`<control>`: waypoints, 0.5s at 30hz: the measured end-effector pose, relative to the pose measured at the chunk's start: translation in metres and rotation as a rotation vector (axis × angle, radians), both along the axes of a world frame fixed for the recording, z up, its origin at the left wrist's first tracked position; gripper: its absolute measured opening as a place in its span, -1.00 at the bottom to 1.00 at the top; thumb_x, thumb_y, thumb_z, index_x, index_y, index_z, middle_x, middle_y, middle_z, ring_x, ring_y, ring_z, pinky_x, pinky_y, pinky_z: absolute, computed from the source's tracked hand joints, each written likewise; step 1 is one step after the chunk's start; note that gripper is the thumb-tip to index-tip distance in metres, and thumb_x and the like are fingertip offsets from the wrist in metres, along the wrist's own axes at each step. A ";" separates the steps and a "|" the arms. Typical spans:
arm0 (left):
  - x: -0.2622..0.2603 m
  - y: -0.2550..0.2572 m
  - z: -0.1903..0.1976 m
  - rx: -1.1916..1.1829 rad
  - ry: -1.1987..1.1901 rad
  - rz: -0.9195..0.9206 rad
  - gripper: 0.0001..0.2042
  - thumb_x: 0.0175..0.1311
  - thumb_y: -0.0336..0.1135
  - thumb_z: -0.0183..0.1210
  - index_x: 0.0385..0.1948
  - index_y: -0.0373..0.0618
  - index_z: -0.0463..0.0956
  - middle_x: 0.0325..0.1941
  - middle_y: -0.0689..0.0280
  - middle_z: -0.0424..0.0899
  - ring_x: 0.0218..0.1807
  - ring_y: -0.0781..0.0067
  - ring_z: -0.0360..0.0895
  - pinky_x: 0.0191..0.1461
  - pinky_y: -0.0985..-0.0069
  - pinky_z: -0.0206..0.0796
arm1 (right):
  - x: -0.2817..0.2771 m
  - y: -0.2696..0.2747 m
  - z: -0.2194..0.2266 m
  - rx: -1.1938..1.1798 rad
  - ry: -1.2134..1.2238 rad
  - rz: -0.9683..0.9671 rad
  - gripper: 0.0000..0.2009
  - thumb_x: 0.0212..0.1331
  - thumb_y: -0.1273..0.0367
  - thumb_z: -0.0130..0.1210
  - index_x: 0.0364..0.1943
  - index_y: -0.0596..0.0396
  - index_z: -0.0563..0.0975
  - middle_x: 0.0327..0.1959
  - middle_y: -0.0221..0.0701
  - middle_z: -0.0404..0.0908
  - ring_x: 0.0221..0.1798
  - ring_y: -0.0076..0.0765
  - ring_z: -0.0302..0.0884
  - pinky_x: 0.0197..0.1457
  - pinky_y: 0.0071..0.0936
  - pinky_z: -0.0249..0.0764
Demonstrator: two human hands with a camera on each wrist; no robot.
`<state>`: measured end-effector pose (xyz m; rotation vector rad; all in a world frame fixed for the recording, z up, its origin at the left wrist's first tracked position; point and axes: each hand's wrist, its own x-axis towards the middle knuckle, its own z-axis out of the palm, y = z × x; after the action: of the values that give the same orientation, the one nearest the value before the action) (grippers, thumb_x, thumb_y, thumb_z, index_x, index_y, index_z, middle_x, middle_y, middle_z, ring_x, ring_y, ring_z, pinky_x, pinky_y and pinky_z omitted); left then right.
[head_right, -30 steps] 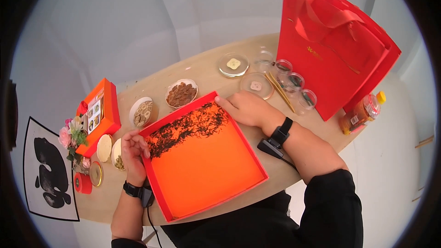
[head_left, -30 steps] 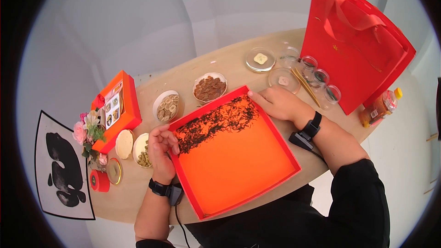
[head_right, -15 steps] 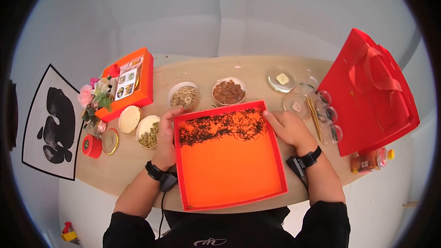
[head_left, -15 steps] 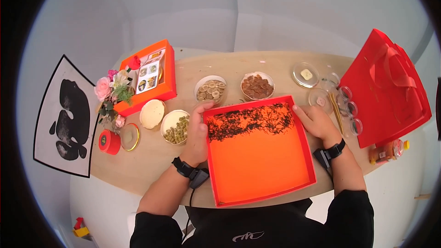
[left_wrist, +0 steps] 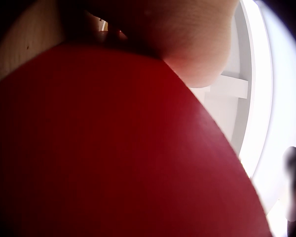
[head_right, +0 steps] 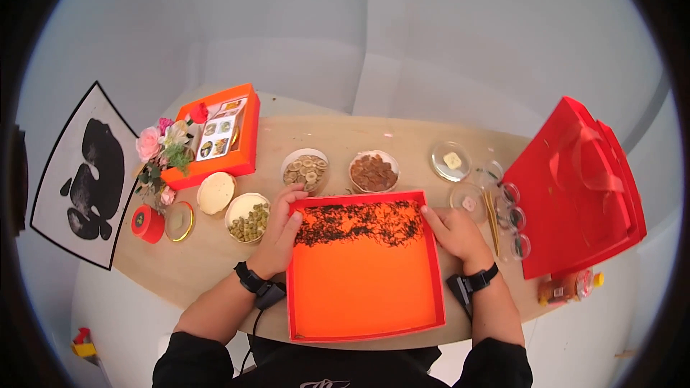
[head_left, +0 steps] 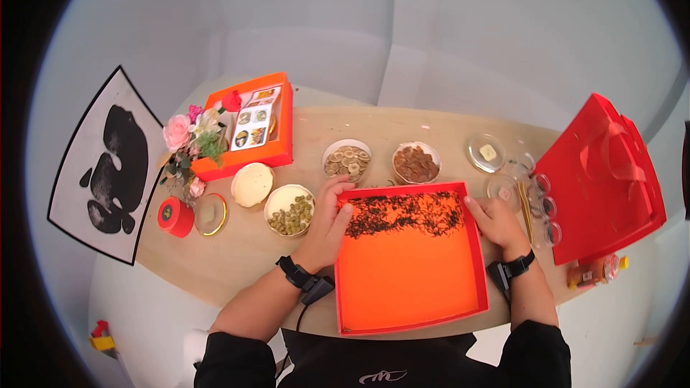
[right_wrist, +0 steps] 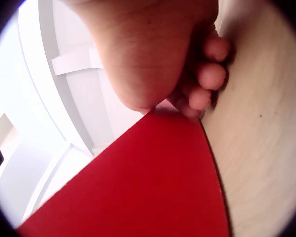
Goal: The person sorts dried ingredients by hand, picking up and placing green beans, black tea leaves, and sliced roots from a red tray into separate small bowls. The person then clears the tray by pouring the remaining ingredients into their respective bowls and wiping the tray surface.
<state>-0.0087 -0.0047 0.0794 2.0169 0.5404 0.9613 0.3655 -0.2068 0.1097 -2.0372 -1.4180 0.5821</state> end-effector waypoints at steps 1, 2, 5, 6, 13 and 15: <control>-0.001 0.000 -0.001 0.002 -0.004 0.026 -0.55 0.90 -0.14 0.08 0.55 -0.30 0.45 0.76 -0.14 0.40 0.83 -0.15 0.31 0.92 0.02 0.06 | -0.001 0.000 0.001 0.002 -0.004 0.026 -0.33 0.87 -0.13 0.03 -0.05 0.28 0.83 -0.35 0.14 0.80 -0.23 0.22 0.86 0.00 -0.01 0.70; 0.000 -0.001 -0.002 0.006 0.012 0.028 -0.56 0.91 -0.13 0.04 0.53 -0.27 0.48 0.76 -0.11 0.41 0.82 -0.14 0.33 0.92 0.02 0.06 | -0.002 0.000 0.005 -0.012 -0.017 0.011 -0.34 0.87 -0.12 0.04 -0.06 0.27 0.82 -0.36 0.12 0.79 -0.24 0.22 0.85 -0.02 0.00 0.69; 0.001 0.000 -0.002 0.014 0.027 0.049 -0.58 0.90 -0.16 0.03 0.51 -0.25 0.51 0.74 -0.08 0.44 0.80 -0.12 0.35 0.92 0.03 0.08 | 0.003 0.001 -0.001 -0.024 -0.019 0.012 -0.37 0.86 -0.08 0.07 -0.11 0.27 0.81 -0.44 0.03 0.76 -0.34 0.10 0.80 -0.09 -0.04 0.65; 0.001 0.000 -0.002 0.011 0.027 0.045 -0.60 0.88 -0.20 0.07 0.51 -0.25 0.51 0.73 -0.08 0.44 0.80 -0.11 0.36 0.91 0.04 0.09 | 0.003 0.001 -0.002 -0.025 0.009 -0.005 -0.37 0.86 -0.08 0.08 -0.14 0.28 0.79 -0.48 -0.02 0.74 -0.37 0.01 0.77 -0.12 -0.07 0.63; 0.002 -0.001 0.000 0.000 0.027 0.030 -0.62 0.85 -0.26 0.14 0.49 -0.27 0.51 0.72 -0.09 0.44 0.79 -0.12 0.38 0.89 0.05 0.14 | 0.001 0.002 0.001 0.003 0.069 -0.029 -0.34 0.87 -0.05 0.13 -0.34 0.29 0.71 -0.62 -0.21 0.61 -0.53 -0.29 0.59 -0.31 -0.19 0.50; 0.002 -0.001 0.001 0.010 0.040 0.036 -0.62 0.85 -0.26 0.14 0.49 -0.27 0.51 0.72 -0.10 0.44 0.79 -0.13 0.38 0.89 0.05 0.14 | 0.000 0.003 0.000 -0.007 0.084 -0.038 -0.34 0.86 -0.05 0.13 -0.35 0.29 0.70 -0.63 -0.23 0.59 -0.55 -0.31 0.58 -0.33 -0.20 0.49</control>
<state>-0.0068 -0.0055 0.0800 2.0448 0.5967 0.9485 0.3658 -0.2042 0.1093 -2.0163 -1.3277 0.6502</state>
